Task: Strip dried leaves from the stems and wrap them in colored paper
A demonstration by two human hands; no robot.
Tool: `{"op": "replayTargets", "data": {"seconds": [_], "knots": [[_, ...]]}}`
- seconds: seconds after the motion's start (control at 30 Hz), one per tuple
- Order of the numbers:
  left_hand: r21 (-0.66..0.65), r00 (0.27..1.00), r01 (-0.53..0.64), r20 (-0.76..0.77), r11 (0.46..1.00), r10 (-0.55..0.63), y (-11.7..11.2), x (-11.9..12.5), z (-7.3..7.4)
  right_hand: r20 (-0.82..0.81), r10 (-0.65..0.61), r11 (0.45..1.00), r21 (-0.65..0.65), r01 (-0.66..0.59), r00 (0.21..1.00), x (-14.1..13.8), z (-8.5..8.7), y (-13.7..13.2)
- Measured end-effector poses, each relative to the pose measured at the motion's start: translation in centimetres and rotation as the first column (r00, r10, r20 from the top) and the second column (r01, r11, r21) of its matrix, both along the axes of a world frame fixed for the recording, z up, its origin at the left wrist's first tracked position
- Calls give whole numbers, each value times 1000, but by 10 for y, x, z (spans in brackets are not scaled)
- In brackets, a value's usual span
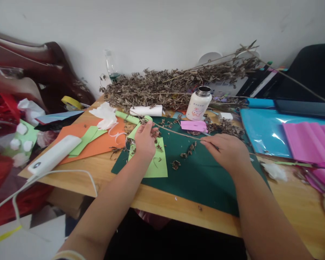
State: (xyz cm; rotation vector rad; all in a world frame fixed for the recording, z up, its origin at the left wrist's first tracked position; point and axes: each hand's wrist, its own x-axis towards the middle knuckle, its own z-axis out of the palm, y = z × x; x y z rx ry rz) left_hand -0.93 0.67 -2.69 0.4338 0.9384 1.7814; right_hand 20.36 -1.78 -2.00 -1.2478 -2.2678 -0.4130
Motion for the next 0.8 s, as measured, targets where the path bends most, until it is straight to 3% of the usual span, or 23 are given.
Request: {"op": "replayTargets", "data": {"seconds": [0.2, 0.53, 0.67, 0.8], "knots": [[-60, 999, -51, 11, 997, 52, 2, -1, -3, 43, 16, 1000, 25, -17, 999, -1, 3, -2], [-54, 1000, -24, 13, 998, 25, 4, -2, -7, 51, 30, 1000, -13, -29, 998, -1, 5, -2], [-29, 1000, 23, -10, 999, -23, 4, 0, -6, 9, 6, 1000, -26, -5, 1000, -2, 4, -2], [56, 986, 145, -95, 988, -140, -3, 8, -3, -87, -49, 997, -66, 43, 995, -1, 2, -3]]}}
